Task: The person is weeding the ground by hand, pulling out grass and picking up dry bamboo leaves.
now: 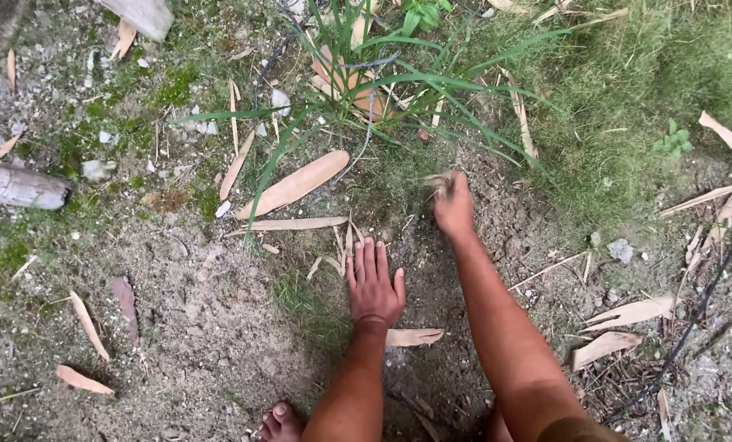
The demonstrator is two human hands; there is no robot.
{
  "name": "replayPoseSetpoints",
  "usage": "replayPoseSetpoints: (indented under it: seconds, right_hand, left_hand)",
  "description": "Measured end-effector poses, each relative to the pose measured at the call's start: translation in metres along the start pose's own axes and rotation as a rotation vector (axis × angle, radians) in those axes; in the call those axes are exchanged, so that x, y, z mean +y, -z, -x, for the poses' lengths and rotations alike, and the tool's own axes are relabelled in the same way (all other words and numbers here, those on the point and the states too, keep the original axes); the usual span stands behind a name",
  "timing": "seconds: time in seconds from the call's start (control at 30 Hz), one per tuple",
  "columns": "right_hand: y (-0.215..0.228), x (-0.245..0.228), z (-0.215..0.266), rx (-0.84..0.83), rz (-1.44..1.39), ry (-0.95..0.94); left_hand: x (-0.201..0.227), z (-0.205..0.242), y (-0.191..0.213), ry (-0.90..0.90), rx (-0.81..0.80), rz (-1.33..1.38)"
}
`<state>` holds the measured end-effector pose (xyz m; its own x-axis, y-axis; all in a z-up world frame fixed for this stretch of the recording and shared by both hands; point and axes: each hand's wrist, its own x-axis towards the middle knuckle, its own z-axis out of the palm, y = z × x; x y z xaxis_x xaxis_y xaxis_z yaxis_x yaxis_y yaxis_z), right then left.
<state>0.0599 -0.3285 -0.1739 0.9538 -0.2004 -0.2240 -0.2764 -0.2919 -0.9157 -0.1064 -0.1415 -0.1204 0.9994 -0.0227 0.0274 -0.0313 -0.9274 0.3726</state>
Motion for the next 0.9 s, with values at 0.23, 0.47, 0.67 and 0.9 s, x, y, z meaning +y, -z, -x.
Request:
replayPoseSetpoints:
  seconds: [0.23,0.47,0.67,0.9]
  right_hand:
    - [-0.052,-0.028,-0.016,0.105,0.694,0.576]
    - [-0.12,0.01,-0.053,0.084,0.268,0.358]
    - [-0.137,-0.012,-0.049,-0.023,-0.999,-0.199]
    - [-0.137,-0.009,-0.077,0.11,-0.97,-0.048]
  left_hand:
    - [0.001,0.002,0.002,0.018,0.011,0.02]
    - [-0.001,-0.001,0.001,0.018,0.016,0.027]
    - [0.0,-0.005,0.002,0.023,-0.004,0.031]
    - [-0.002,-0.001,-0.003,0.021,-0.009,0.029]
